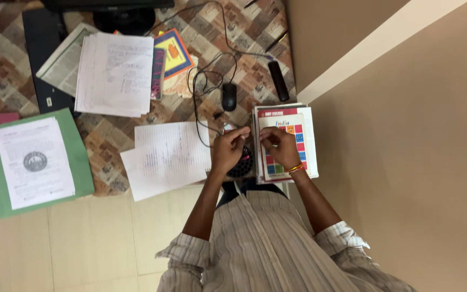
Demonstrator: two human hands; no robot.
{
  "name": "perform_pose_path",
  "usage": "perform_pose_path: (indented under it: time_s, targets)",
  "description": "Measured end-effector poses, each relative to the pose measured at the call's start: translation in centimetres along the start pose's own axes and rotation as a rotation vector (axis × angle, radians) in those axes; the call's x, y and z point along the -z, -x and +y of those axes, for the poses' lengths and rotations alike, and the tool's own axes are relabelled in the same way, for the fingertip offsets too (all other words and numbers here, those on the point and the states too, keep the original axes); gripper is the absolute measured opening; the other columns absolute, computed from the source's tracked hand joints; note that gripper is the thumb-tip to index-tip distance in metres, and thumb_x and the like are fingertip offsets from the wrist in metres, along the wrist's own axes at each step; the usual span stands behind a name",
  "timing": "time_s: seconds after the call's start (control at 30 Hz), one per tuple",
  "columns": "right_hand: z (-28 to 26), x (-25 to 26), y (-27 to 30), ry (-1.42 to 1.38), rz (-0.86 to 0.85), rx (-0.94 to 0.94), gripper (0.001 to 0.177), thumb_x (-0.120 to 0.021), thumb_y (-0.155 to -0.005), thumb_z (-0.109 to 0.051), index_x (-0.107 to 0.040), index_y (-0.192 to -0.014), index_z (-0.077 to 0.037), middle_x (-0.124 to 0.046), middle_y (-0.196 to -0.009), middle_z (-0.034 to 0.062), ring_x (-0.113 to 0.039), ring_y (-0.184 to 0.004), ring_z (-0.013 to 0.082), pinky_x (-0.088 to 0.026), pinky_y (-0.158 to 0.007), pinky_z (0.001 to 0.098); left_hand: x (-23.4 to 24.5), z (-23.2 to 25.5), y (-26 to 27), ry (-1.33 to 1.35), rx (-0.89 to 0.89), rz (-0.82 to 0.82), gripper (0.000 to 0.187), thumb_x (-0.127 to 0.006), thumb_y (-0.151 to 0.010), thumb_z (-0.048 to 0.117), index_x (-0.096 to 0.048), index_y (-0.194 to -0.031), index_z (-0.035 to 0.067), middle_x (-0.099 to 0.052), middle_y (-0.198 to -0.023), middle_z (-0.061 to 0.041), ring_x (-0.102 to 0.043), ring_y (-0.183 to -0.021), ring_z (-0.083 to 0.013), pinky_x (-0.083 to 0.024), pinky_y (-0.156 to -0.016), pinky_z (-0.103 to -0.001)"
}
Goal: The person organizes a cluttered desk by placing pens and markers into a pen holder. They coil the cable of a computer mouse and place it on the desk. Finally, the person sorts through a stack of papers and places them into a green folder.
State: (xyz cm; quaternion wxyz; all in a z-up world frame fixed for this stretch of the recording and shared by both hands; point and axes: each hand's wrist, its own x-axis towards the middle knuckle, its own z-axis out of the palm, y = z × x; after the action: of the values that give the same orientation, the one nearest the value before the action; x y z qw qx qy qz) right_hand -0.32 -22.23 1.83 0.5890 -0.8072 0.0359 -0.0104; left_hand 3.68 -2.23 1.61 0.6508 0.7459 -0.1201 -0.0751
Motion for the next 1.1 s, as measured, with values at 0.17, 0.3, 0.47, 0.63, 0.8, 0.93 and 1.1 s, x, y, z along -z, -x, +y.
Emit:
perform_pose_path:
  time_s: [0.17,0.3,0.47,0.63,0.8,0.93,1.1]
  targets:
    - [3.1,3.8,-6.1,-0.187,0.097,-0.065,0.020,-0.063,-0.097,0.008,-0.068,-0.116,0.003,-0.074,-0.101,0.0065,-0.074,-0.095,0.0140,-0.062,-0.086,0.0284,-2.3,-0.1,-6.7,-0.069,0.032,-0.084,0.033,-0.062,-0.095,-0.003,-0.072,-0.126,0.004,-0.079,-0.116,-0.010,-0.075,-0.091,-0.0179,-0.055,-0.072,-0.028]
    - [6.7,6.2,-12.1,-0.274,0.159,-0.123,0.030,-0.061,-0.093,0.009,-0.066,-0.122,0.001,-0.074,-0.107,0.0066,-0.072,-0.097,0.0131,-0.060,-0.082,0.0274,-5.0,-3.3,-13.0,-0.046,-0.109,-0.079,0.038,-0.060,-0.093,-0.004,-0.069,-0.129,0.002,-0.076,-0.119,-0.013,-0.075,-0.102,-0.0189,-0.058,-0.083,-0.031]
    - [16.3,7.2,-21.3,-0.380,0.237,-0.184,0.035,-0.065,-0.088,0.009,-0.065,-0.122,0.001,-0.072,-0.104,0.0053,-0.067,-0.092,0.0140,-0.057,-0.079,0.0274,-8.5,-7.4,-22.0,-0.276,-0.050,-0.112,0.045,-0.064,-0.091,0.001,-0.064,-0.136,0.004,-0.075,-0.104,-0.019,-0.072,-0.084,-0.0249,-0.056,-0.075,-0.034]
    - [24.7,6.7,-28.6,-0.419,0.302,-0.285,0.036,-0.056,-0.085,0.007,-0.064,-0.119,0.000,-0.068,-0.102,0.0052,-0.064,-0.090,0.0155,-0.055,-0.077,0.0286,-13.7,-14.1,-32.4,-0.373,0.098,-0.255,0.059,-0.060,-0.092,0.001,-0.050,-0.149,0.003,-0.068,-0.105,-0.022,-0.068,-0.085,-0.0335,-0.055,-0.076,-0.041]
    - [29.1,5.8,-32.1,-0.395,0.345,-0.298,0.035,-0.054,-0.093,0.005,-0.065,-0.126,0.000,-0.071,-0.112,0.0068,-0.065,-0.101,0.0153,-0.053,-0.088,0.0258,-18.1,-22.6,-37.3,-0.398,-0.255,-0.024,0.054,-0.065,-0.084,-0.001,-0.058,-0.138,-0.002,-0.062,-0.119,-0.028,-0.063,-0.103,-0.0441,-0.054,-0.089,-0.049]
    - [30.3,5.0,-35.1,-0.597,0.359,-0.215,0.042,-0.051,-0.090,0.011,-0.060,-0.130,0.003,-0.068,-0.113,0.0099,-0.066,-0.101,0.0188,-0.056,-0.089,0.0302,-19.0,-26.3,-38.7,-0.515,-0.301,0.047,0.057,-0.071,-0.069,0.005,-0.058,-0.123,-0.008,-0.064,-0.107,-0.029,-0.063,-0.097,-0.0468,-0.052,-0.086,-0.051]
    - [29.3,5.1,-34.4,-0.532,0.274,-0.340,0.048,-0.053,-0.089,0.013,-0.061,-0.135,-0.001,-0.070,-0.112,0.0083,-0.066,-0.097,0.0175,-0.054,-0.082,0.0278,-18.0,-26.9,-37.8,-0.349,0.099,-0.073,0.026,-0.067,-0.086,0.006,-0.067,-0.110,-0.002,-0.070,-0.093,-0.023,-0.069,-0.086,-0.0398,-0.056,-0.079,-0.044]
